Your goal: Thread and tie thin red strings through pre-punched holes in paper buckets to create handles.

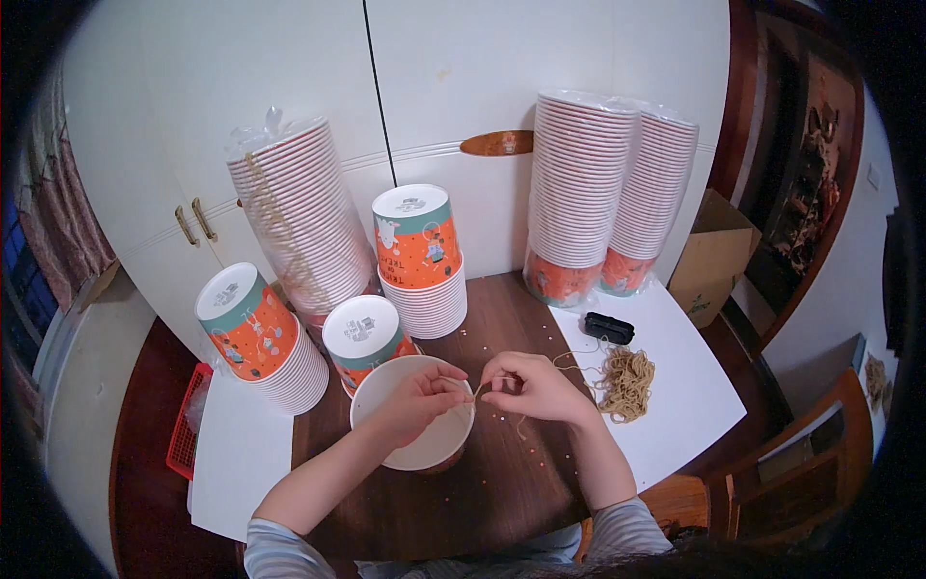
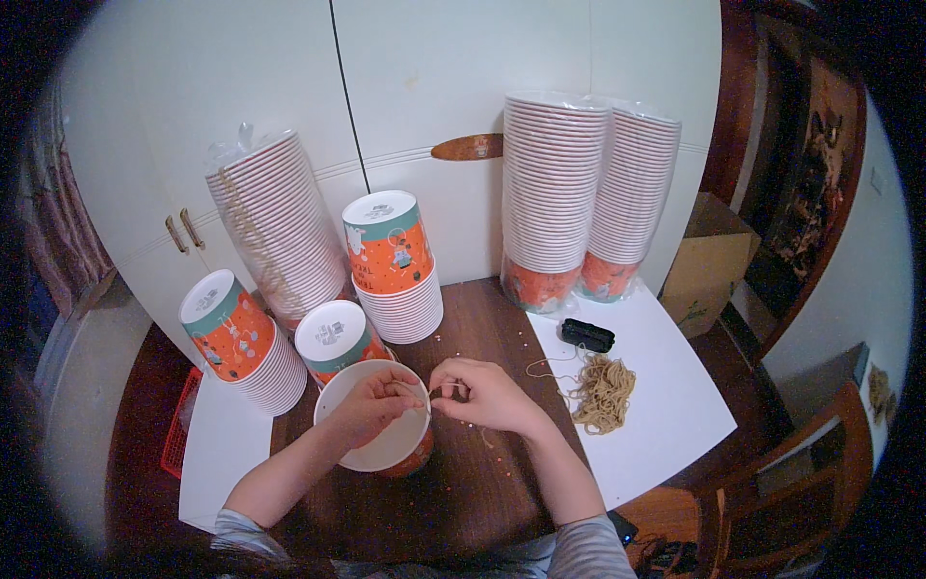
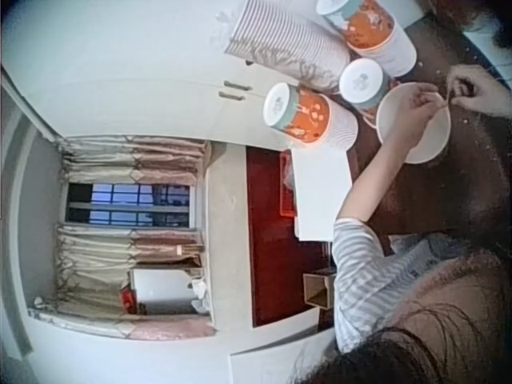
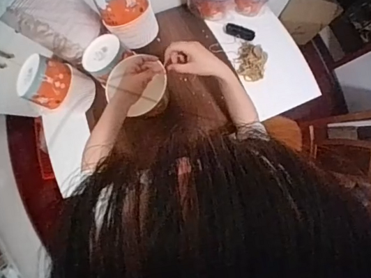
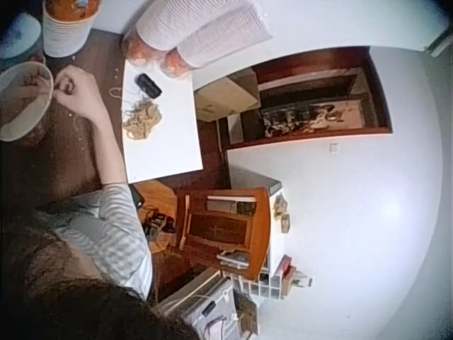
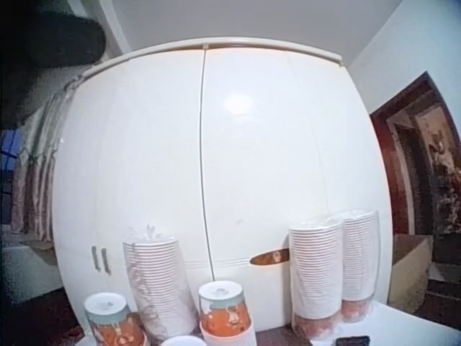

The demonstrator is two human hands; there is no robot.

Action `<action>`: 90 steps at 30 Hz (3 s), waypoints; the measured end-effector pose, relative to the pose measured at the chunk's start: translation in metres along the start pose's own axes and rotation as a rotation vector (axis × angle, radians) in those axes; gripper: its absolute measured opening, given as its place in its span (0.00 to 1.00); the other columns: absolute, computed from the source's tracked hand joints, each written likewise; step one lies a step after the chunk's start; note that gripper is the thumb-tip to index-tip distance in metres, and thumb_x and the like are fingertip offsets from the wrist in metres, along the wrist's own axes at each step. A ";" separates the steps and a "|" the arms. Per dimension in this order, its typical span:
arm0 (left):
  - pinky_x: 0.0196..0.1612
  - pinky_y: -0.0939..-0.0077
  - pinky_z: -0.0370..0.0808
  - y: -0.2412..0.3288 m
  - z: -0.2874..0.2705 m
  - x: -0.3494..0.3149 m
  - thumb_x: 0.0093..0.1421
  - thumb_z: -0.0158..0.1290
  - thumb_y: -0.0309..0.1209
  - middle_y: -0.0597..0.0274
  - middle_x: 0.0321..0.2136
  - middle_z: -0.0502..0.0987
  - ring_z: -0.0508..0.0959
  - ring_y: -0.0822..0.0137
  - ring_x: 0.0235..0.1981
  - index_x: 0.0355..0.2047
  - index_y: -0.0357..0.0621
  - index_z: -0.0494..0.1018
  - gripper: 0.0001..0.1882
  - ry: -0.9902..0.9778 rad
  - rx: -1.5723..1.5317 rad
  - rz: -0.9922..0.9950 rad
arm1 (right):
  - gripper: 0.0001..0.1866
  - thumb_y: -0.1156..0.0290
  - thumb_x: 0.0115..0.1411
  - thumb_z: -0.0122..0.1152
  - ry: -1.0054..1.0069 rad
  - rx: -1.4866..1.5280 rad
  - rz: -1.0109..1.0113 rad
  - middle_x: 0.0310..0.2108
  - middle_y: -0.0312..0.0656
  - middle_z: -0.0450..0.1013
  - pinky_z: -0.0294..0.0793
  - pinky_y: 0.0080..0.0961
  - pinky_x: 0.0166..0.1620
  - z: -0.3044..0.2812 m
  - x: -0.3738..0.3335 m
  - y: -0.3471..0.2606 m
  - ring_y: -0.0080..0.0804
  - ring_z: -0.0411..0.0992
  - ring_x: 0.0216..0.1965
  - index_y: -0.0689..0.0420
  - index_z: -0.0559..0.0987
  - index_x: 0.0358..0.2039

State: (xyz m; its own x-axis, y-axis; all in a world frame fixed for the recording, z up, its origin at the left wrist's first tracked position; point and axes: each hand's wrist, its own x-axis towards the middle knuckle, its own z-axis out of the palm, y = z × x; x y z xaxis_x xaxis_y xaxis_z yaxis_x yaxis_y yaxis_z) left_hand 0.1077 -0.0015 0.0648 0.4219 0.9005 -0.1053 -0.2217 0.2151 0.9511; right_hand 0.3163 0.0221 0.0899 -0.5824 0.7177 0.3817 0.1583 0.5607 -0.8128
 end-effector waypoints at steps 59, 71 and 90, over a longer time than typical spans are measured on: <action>0.32 0.86 0.66 0.005 0.007 -0.005 0.53 0.48 0.25 0.70 0.25 0.70 0.69 0.80 0.27 0.29 0.42 0.69 0.03 0.169 0.213 0.027 | 0.07 0.69 0.51 0.57 -0.187 -0.100 0.145 0.23 0.42 0.74 0.71 0.25 0.30 0.008 0.003 0.016 0.30 0.74 0.26 0.59 0.76 0.29; 0.30 0.85 0.65 0.004 0.001 -0.003 0.53 0.49 0.26 0.70 0.23 0.70 0.68 0.79 0.26 0.28 0.42 0.69 0.02 0.260 0.258 -0.042 | 0.03 0.75 0.52 0.52 -0.211 -0.110 -0.044 0.22 0.39 0.70 0.68 0.24 0.29 0.007 0.002 0.016 0.29 0.69 0.24 0.60 0.71 0.28; 0.29 0.81 0.67 0.004 -0.003 -0.006 0.51 0.50 0.30 0.66 0.23 0.72 0.69 0.75 0.25 0.29 0.41 0.71 0.07 0.170 0.863 0.122 | 0.04 0.74 0.53 0.55 -0.179 -0.031 -0.068 0.22 0.38 0.71 0.68 0.20 0.29 -0.002 -0.002 0.008 0.24 0.70 0.25 0.61 0.73 0.29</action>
State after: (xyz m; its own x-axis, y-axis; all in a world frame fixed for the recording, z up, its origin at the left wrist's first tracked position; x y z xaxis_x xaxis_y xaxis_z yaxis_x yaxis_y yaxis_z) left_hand 0.1018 -0.0054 0.0687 0.2873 0.9572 0.0345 0.5126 -0.1840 0.8387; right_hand 0.3206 0.0261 0.0841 -0.7247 0.5943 0.3489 0.1364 0.6200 -0.7727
